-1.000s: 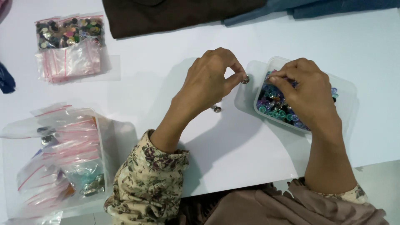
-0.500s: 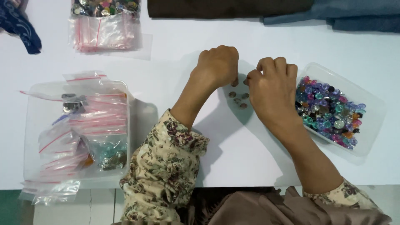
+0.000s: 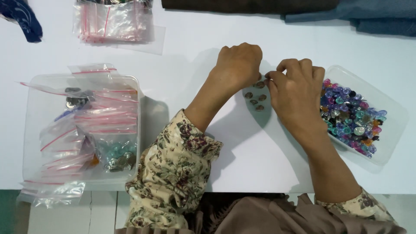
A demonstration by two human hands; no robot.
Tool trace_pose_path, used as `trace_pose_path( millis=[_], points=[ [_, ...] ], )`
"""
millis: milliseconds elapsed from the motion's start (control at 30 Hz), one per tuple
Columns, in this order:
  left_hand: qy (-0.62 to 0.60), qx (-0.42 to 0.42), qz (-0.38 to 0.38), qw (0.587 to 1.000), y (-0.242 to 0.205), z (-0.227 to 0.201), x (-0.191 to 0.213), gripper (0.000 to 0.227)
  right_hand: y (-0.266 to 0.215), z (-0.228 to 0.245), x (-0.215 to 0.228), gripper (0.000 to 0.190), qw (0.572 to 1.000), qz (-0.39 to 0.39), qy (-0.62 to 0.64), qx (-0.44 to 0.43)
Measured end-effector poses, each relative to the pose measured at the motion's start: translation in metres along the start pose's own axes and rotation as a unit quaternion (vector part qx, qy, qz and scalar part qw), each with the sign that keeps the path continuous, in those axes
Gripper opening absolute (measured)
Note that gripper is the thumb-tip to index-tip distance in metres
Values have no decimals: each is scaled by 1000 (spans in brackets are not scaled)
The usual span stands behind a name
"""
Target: Sorting small decorative buttons from a container and placing them into small plastic bags
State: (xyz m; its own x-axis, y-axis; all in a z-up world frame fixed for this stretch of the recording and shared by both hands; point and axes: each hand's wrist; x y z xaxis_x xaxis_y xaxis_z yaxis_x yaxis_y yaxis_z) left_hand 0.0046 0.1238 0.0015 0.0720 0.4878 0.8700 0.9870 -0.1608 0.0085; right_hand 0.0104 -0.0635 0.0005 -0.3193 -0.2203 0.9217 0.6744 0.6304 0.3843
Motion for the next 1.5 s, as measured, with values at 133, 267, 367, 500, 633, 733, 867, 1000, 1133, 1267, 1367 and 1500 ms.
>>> trace_pose_path(
  millis=[133,267,367,500,633,733,867,1000,1133,1267,1367,1500],
  points=[
    [23,44,32,998,6,-18,0,10,-3,-13,25,10,999,4,25,-20],
    [-55,-161,-184,968,-7,-45,9,13,-10,-41,60,17,993,20,94,-73],
    [-85,-248,-188,947,-12,-68,4,10,-19,-67,76,20,982,33,145,-114],
    [-85,-340,-157,923,-16,-100,-14,9,-45,-106,91,28,976,32,166,-141],
    [-76,-370,-106,920,-11,-120,-36,13,-68,-126,96,30,972,62,145,-172],
    [-25,-360,-87,928,-3,-133,-68,16,-78,-131,96,28,975,125,136,-122],
    [168,-253,-33,952,16,-140,-106,6,-90,-131,73,41,948,258,104,-155],
    [276,-218,-104,930,36,-146,-120,26,-85,-145,62,38,953,209,116,-186],
    [203,-259,-133,935,38,-150,-99,15,-87,-161,65,30,950,202,47,-234],
    [177,-254,-106,945,33,-157,-80,16,-88,-166,82,32,935,212,108,-264],
    [137,-257,-93,952,26,-161,-64,18,-86,-161,100,30,929,205,141,-275],
    [124,-267,-95,951,22,-160,-57,21,-90,-157,105,22,946,182,114,-242]
  ],
)
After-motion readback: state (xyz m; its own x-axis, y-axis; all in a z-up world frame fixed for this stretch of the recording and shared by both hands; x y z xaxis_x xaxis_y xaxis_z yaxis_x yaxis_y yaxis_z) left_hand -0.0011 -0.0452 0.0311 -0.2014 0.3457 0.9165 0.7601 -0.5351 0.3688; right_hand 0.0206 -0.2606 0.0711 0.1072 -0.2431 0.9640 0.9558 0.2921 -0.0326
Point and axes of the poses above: each hand's wrist, its own y-axis towards the middle knuckle, its own x-axis out of the back of the hand, z = x × y, and after that the axes turned 13 degrees about -x, right-handed
